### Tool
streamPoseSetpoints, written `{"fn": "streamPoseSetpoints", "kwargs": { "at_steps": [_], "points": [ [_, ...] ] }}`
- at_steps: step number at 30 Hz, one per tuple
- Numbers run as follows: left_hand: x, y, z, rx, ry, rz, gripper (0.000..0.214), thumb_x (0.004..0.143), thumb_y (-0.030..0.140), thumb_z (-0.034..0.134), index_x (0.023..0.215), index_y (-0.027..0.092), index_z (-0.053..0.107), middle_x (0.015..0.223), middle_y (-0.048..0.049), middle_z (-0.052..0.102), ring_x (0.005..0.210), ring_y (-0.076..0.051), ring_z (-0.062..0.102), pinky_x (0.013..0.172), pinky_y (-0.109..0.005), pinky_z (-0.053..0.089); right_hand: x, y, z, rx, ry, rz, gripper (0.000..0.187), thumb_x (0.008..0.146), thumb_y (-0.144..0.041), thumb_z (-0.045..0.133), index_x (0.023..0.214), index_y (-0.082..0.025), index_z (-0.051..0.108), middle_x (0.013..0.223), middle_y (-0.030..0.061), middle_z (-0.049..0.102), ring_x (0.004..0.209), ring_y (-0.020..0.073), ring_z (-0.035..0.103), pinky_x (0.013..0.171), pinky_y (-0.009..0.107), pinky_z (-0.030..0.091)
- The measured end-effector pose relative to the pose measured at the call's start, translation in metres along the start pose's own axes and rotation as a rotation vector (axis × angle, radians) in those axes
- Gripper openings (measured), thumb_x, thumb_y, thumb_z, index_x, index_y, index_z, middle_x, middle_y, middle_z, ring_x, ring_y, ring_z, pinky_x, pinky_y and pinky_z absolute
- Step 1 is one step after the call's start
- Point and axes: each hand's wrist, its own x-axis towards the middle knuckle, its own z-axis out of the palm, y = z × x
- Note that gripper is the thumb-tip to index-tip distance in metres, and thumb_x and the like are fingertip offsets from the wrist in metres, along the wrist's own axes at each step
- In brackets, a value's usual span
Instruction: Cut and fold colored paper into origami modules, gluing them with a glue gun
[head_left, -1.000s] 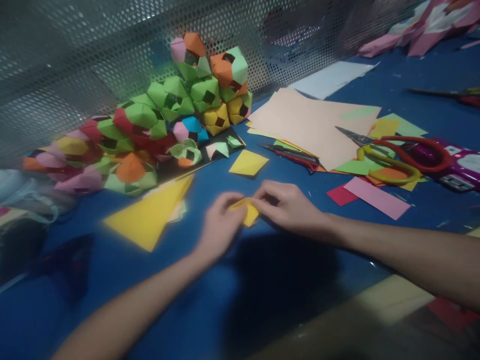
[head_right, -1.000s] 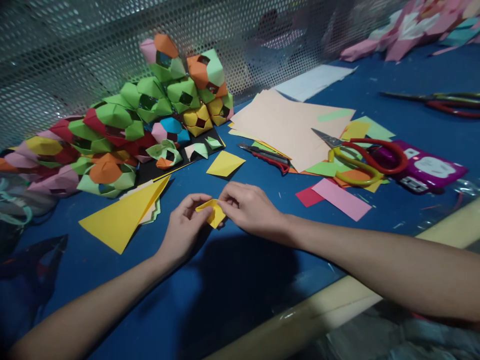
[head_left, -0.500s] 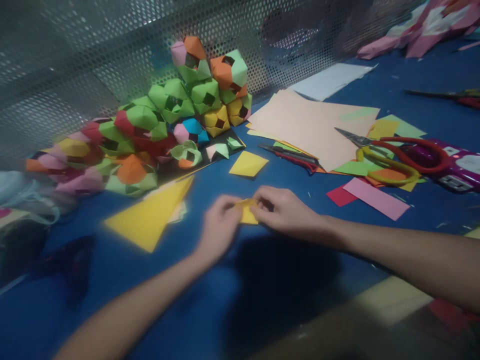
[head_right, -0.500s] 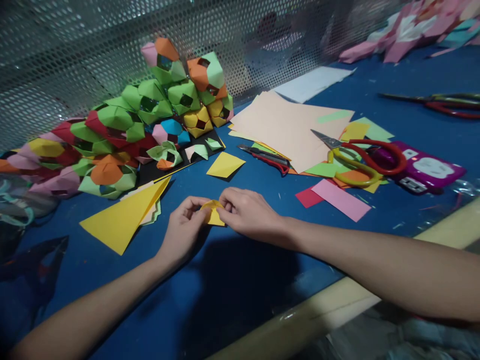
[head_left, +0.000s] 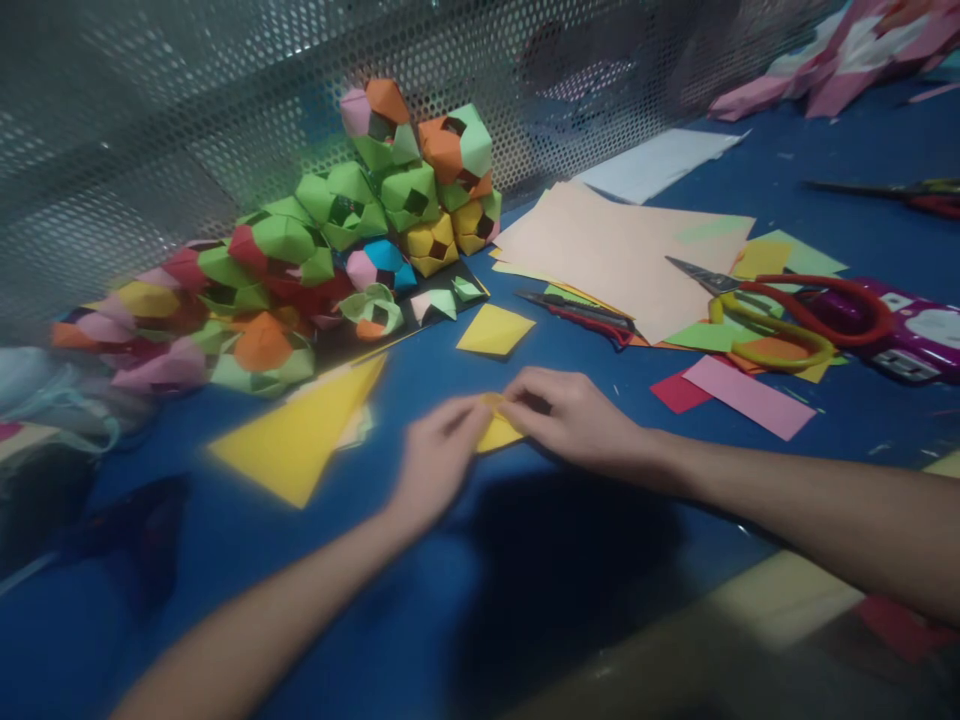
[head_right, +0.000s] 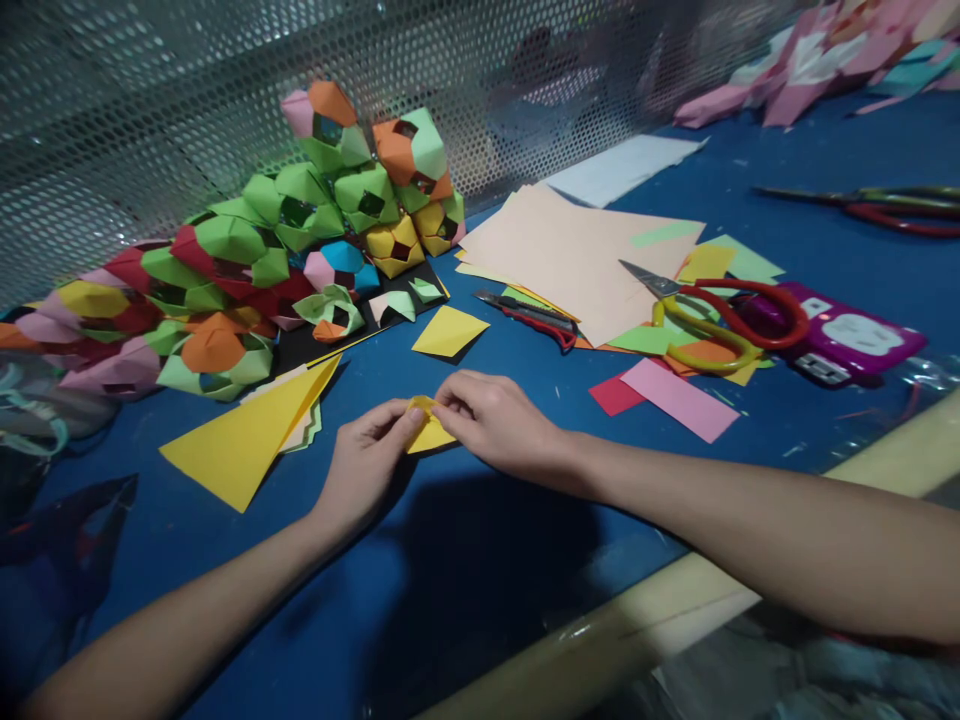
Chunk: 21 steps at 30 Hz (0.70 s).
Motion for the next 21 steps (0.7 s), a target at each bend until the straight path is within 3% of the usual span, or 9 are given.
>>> {"fn": "streamPoseSetpoints", "kwargs": {
  "at_steps": [11, 15, 21],
  "points": [
    [-0.0029, 0.0054, 0.0002, 0.074, 0.011, -0.019, 0.025, 0.083, 0.034, 0.059, 0.095, 0.019, 0.075, 0.103, -0.0051, 0.073, 0.094, -0.023, 0.064, 0.086, -0.032, 0.046, 0.0004, -0.0003, -0.0007, 0.030, -0.013, 0.038, 0.014, 0.082, -0.016, 0.057, 0.068, -0.016, 0.058, 0.066, 0.0001, 0.059, 0.060, 0.0099, 0.053, 0.056, 0.021, 0.039],
    [-0.0013, 0.0024, -0.0011, 0.063, -0.008, -0.006, 0.026, 0.083, 0.036, 0.060, 0.096, 0.019, 0.075, 0.099, -0.0050, 0.074, 0.093, -0.022, 0.065, 0.085, -0.032, 0.046, 0.0009, -0.0020, -0.0010, 0.083, -0.042, 0.070, 0.011, 0.083, -0.022, 0.059, 0.074, -0.015, 0.061, 0.068, 0.0003, 0.060, 0.059, 0.0096, 0.052, 0.055, 0.020, 0.040],
    [-0.0003, 0.0009, -0.0015, 0.038, -0.018, -0.026, 0.025, 0.081, 0.037, 0.062, 0.092, 0.018, 0.076, 0.099, -0.0050, 0.074, 0.093, -0.023, 0.064, 0.083, -0.031, 0.047, 0.0004, -0.0014, -0.0010, 0.062, -0.030, 0.026, 0.015, 0.087, -0.019, 0.053, 0.076, -0.016, 0.062, 0.074, 0.0026, 0.064, 0.067, 0.0117, 0.057, 0.062, 0.022, 0.043]
  ]
}}
